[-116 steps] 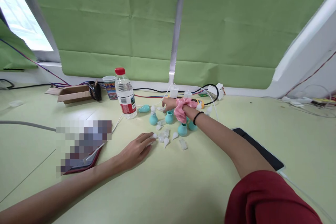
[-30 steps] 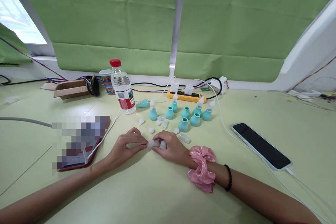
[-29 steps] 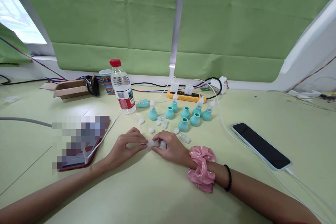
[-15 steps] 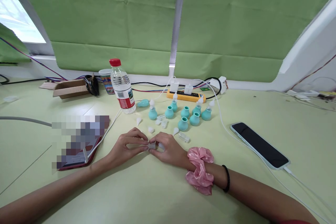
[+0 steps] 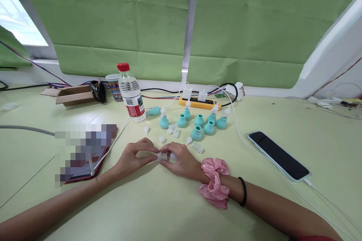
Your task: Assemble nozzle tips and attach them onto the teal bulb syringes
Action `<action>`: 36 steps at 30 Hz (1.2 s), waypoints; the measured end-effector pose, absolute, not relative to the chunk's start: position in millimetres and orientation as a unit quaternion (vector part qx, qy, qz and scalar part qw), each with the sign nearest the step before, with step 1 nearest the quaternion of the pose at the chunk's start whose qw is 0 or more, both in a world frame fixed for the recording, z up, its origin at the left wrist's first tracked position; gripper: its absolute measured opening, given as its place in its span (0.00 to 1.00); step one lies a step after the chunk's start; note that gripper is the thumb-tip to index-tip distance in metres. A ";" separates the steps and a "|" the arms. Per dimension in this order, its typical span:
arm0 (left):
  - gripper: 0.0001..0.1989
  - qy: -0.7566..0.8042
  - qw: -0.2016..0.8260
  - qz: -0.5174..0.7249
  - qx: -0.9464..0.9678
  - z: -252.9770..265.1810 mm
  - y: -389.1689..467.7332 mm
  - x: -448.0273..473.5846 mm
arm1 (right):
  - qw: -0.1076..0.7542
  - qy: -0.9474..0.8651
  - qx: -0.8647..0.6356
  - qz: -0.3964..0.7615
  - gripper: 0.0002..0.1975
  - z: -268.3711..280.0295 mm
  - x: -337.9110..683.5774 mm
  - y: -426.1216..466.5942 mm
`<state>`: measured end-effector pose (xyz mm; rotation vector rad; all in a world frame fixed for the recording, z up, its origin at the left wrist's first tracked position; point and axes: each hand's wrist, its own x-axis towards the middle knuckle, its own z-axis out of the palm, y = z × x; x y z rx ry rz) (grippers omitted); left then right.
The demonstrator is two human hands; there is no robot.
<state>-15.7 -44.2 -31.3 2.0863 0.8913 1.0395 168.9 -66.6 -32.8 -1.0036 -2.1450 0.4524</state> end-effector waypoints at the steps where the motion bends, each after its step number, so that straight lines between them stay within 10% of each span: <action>1: 0.06 0.341 0.320 0.393 0.792 -31.4 -44.3 -15.7 | 0.358 -0.829 -0.390 0.179 0.09 -32.5 168.7 -66.8; 18: 0.06 0.241 0.142 0.401 0.872 -37.1 -46.4 -14.3 | 0.337 -0.852 -0.374 0.144 0.08 -32.8 169.8 -67.5; 36: 0.07 0.282 0.182 0.368 0.867 -36.5 -46.6 -16.0 | 0.340 -0.886 -0.311 0.049 0.07 -37.8 170.6 -62.7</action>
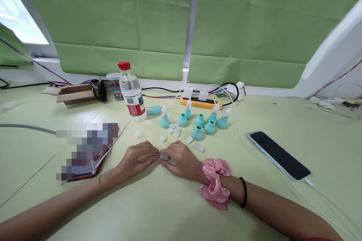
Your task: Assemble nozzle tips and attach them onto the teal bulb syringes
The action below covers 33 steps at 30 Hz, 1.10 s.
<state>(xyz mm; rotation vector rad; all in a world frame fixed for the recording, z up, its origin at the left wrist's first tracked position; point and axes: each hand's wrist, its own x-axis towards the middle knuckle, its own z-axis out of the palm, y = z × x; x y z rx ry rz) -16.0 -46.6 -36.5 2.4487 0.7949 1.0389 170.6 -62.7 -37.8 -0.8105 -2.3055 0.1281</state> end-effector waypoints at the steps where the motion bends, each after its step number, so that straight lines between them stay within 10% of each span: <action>1: 0.07 0.273 0.180 0.371 0.869 -36.2 -46.6 -16.1 | 0.343 -0.884 -0.314 0.047 0.08 -37.6 170.3 -63.0; 33: 0.07 0.201 0.149 0.375 0.893 -36.7 -46.0 -16.1 | 0.346 -0.889 -0.299 0.039 0.04 -36.9 168.9 -63.5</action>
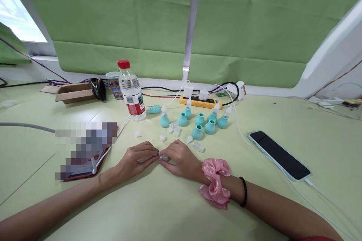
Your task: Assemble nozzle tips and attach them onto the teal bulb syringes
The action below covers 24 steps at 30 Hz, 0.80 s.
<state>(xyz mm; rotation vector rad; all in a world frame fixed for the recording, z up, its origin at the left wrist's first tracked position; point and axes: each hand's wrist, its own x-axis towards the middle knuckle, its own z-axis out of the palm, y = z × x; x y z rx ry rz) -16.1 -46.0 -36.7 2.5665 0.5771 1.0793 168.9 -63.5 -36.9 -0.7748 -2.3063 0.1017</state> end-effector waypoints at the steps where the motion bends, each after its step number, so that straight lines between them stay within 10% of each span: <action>1: 0.06 0.203 0.147 0.374 0.893 -37.0 -46.2 -16.2 | 0.347 -0.889 -0.297 0.039 0.04 -37.8 169.3 -63.3; 24: 0.05 0.217 0.125 0.335 0.908 -34.6 -49.1 -16.4 | 0.341 -0.889 -0.303 -0.048 0.14 -32.3 173.7 -65.1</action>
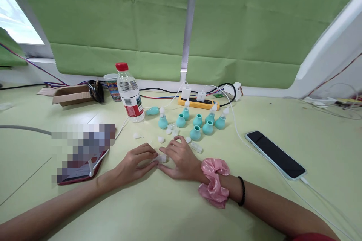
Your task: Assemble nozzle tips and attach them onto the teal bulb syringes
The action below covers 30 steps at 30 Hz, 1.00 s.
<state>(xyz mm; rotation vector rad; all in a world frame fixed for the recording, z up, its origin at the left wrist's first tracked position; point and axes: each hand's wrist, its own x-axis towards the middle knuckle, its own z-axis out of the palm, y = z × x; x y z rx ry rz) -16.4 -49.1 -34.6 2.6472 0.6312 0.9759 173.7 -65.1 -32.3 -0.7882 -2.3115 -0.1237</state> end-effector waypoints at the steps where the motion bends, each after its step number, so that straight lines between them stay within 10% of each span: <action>1: 0.05 0.211 0.122 0.332 0.911 -34.2 -49.1 -16.4 | 0.334 -0.893 -0.297 -0.061 0.14 -26.1 176.8 -64.2; 7: 0.05 0.198 0.077 0.288 0.934 -34.7 -49.2 -17.1 | 0.310 -0.864 -0.364 -0.158 0.12 29.9 211.0 -49.7; 17: 0.07 0.230 0.056 0.265 0.935 -34.4 -51.5 -16.0 | -0.010 -0.769 -0.628 -0.124 0.18 35.0 244.2 -30.6; 30: 0.06 0.239 0.087 0.359 0.898 -35.4 -49.5 -15.3 | 0.181 -0.808 -0.552 0.092 0.09 48.4 247.0 -32.3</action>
